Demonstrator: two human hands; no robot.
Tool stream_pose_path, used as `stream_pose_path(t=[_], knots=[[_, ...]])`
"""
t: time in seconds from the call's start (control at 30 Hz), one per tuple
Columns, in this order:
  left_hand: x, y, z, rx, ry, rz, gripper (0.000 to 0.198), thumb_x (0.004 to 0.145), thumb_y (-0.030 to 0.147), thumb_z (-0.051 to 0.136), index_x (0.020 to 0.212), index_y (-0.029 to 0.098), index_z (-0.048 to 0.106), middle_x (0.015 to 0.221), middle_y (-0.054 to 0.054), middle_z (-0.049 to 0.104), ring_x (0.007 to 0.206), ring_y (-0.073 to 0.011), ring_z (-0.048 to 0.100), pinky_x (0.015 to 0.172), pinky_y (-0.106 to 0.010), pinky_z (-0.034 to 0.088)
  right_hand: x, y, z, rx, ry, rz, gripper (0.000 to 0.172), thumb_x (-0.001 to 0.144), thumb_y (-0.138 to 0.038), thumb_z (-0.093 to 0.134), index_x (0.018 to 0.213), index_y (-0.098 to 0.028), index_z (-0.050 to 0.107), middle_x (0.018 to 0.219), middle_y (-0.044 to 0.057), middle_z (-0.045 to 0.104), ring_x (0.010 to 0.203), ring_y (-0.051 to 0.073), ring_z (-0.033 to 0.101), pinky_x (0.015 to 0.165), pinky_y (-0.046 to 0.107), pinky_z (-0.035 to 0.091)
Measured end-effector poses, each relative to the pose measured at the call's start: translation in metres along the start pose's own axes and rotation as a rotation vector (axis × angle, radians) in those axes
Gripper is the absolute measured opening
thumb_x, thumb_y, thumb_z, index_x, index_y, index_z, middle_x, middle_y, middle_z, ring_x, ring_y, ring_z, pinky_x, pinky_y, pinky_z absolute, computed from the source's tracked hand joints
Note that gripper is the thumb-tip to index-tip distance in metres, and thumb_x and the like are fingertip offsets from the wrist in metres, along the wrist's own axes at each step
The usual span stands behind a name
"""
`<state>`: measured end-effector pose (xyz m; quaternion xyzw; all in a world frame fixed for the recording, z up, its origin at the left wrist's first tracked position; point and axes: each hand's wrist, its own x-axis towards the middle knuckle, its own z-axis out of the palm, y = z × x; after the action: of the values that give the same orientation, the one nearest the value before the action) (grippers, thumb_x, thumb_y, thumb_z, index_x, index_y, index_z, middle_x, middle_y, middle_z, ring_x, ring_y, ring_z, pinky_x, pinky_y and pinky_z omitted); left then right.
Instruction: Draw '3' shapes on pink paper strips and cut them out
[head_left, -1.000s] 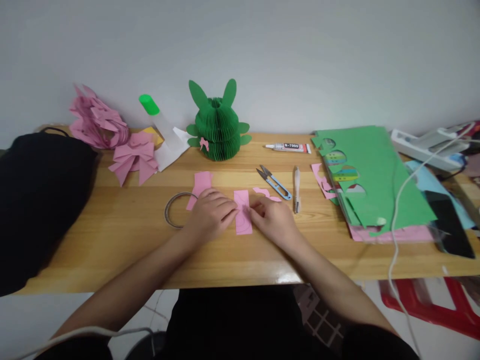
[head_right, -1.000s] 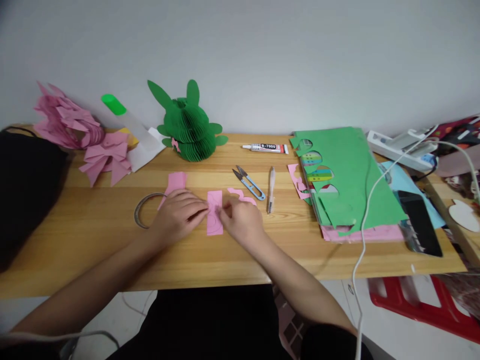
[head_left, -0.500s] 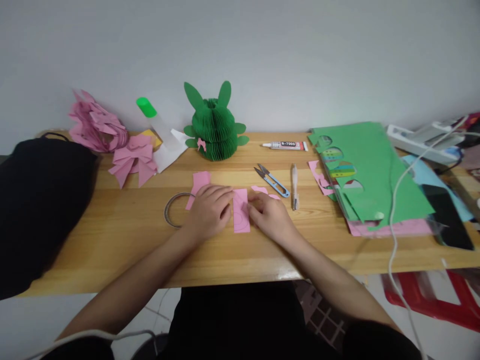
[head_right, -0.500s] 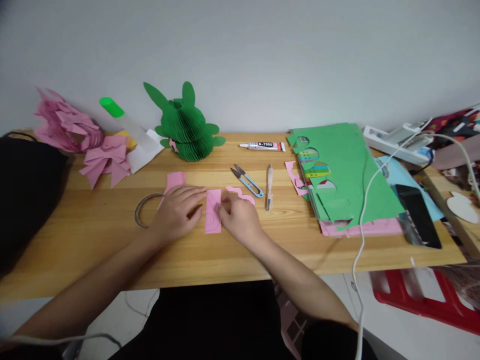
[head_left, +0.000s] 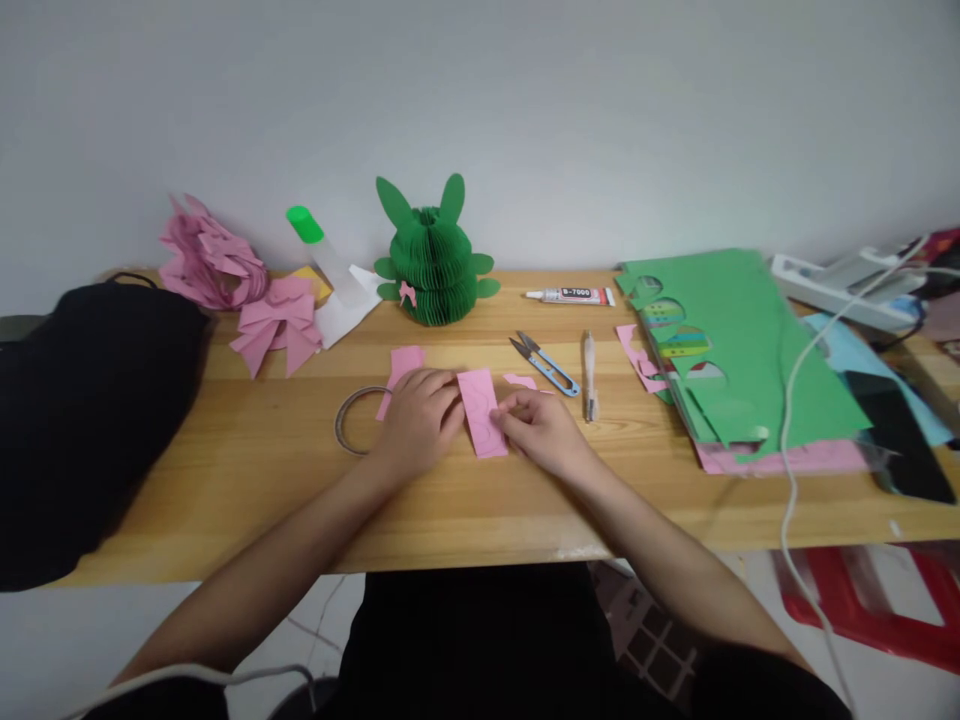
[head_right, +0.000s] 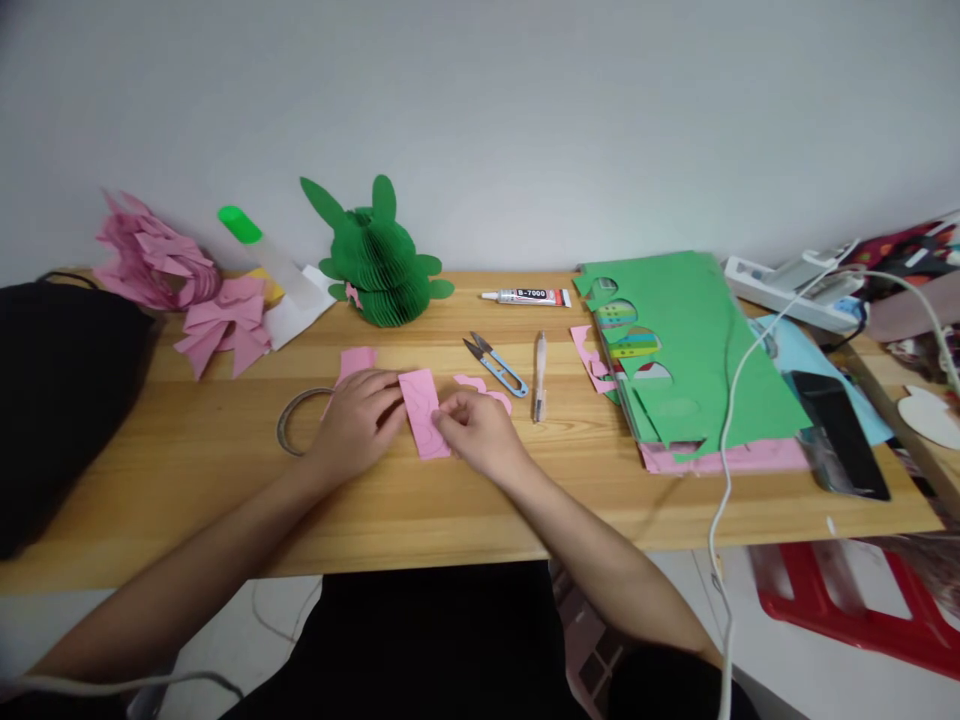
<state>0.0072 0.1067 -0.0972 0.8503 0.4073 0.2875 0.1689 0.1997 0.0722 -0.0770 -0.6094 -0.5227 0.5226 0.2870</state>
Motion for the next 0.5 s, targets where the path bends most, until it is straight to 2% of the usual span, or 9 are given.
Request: stream_pose_path(t=[0.1, 0.23, 0.37, 0.5], knots=[[0.001, 0.001, -0.002, -0.118, 0.024, -0.042, 0.023, 0.094, 0.023, 0.048, 0.081, 0.017, 0.067, 0.104, -0.009, 0.072, 0.098, -0.0229, 0.065, 0.091, -0.041, 0.051, 0.0, 0.0, 0.0, 0.074, -0.026, -0.011, 0.021, 0.078, -0.04, 0.058, 0.07, -0.021, 0.055, 0.038, -0.008, 0.048, 0.031, 0.008, 0.036, 0.037, 0.02, 0.025], [0.003, 0.004, -0.006, -0.285, 0.021, -0.101, 0.023, 0.093, 0.026, 0.046, 0.077, 0.018, 0.062, 0.089, -0.007, 0.068, 0.085, -0.017, 0.065, 0.078, -0.029, 0.053, -0.001, 0.0, 0.0, 0.13, -0.041, -0.039, 0.027, 0.073, -0.048, 0.062, 0.069, -0.021, 0.055, 0.037, -0.008, 0.047, 0.031, 0.008, 0.035, 0.036, 0.021, 0.023], [0.007, 0.007, -0.018, -0.385, -0.018, -0.159, 0.019, 0.086, 0.03, 0.05, 0.073, 0.018, 0.058, 0.083, -0.004, 0.065, 0.079, -0.0158, 0.062, 0.073, -0.027, 0.052, -0.004, -0.003, 0.0, 0.158, -0.068, -0.072, 0.031, 0.072, -0.051, 0.065, 0.069, -0.022, 0.055, 0.036, -0.009, 0.045, 0.031, 0.007, 0.033, 0.036, 0.021, 0.023], [0.009, 0.016, -0.031, -0.425, -0.048, -0.232, 0.023, 0.086, 0.035, 0.049, 0.072, 0.019, 0.058, 0.079, -0.002, 0.062, 0.075, -0.015, 0.06, 0.07, -0.026, 0.051, -0.009, -0.007, -0.001, 0.194, -0.078, -0.105, 0.033, 0.072, -0.053, 0.068, 0.07, -0.022, 0.056, 0.035, -0.009, 0.045, 0.03, 0.007, 0.033, 0.036, 0.021, 0.024]])
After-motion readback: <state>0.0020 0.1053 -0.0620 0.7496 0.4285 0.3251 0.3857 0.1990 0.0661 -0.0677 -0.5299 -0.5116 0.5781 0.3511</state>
